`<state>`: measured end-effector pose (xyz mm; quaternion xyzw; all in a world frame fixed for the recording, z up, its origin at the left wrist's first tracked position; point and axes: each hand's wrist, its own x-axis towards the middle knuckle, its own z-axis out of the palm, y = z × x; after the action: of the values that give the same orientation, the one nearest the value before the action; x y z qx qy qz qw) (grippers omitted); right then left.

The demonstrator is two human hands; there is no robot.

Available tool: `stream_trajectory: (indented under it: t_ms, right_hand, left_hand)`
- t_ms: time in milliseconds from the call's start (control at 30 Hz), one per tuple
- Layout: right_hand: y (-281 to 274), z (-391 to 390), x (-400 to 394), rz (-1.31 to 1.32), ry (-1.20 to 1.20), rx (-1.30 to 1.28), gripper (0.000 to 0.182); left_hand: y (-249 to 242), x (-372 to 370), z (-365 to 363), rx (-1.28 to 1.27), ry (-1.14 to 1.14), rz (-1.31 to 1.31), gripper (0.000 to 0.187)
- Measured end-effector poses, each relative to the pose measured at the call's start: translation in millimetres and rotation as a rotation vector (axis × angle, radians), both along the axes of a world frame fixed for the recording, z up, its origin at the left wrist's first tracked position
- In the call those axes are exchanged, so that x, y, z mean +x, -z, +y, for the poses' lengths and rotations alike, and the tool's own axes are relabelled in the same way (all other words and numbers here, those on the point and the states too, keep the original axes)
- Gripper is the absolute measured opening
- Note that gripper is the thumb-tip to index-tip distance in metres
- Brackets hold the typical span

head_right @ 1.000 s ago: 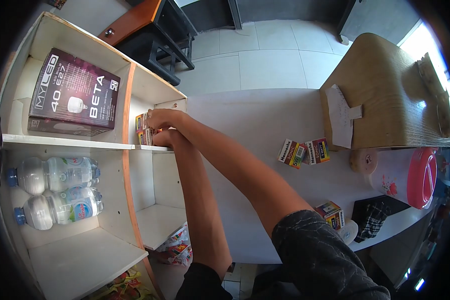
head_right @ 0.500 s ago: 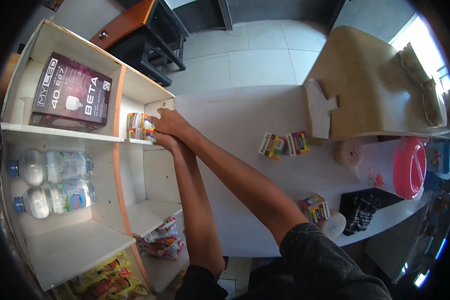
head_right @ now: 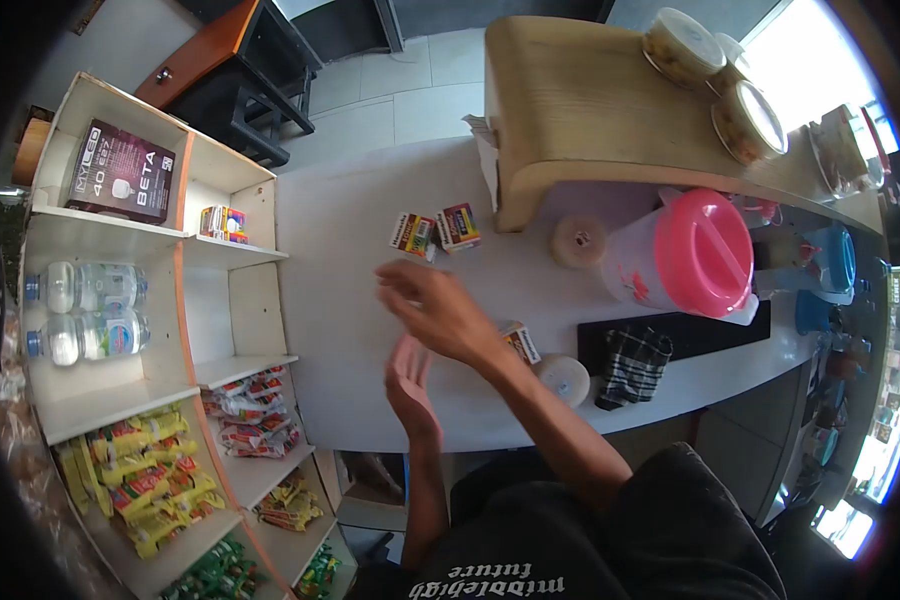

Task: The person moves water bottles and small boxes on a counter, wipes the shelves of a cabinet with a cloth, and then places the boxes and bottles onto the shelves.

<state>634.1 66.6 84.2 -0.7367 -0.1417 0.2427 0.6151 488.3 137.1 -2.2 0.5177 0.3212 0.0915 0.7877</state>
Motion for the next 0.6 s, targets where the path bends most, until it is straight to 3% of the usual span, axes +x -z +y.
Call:
stream_trajectory:
  t_ms: [167,267,500,600]
  right_hand:
    - [18,-116,-51,0.098,0.232,-0.16,0.03]
    - [36,-153,-71,0.069,0.294,-0.264,0.032]
    - [57,-158,-96,0.116,0.116,-0.228,0.047]
    - [72,-138,-101,0.066,0.09,-0.184,0.056]
  left_hand:
    - [16,-66,-57,-0.1,0.256,0.15,0.067]
    - [18,-72,-73,0.001,0.325,0.109,0.068]
    - [24,-46,-85,0.116,0.428,0.013,0.077]
    - [19,-34,-82,0.142,0.348,-0.001,0.078]
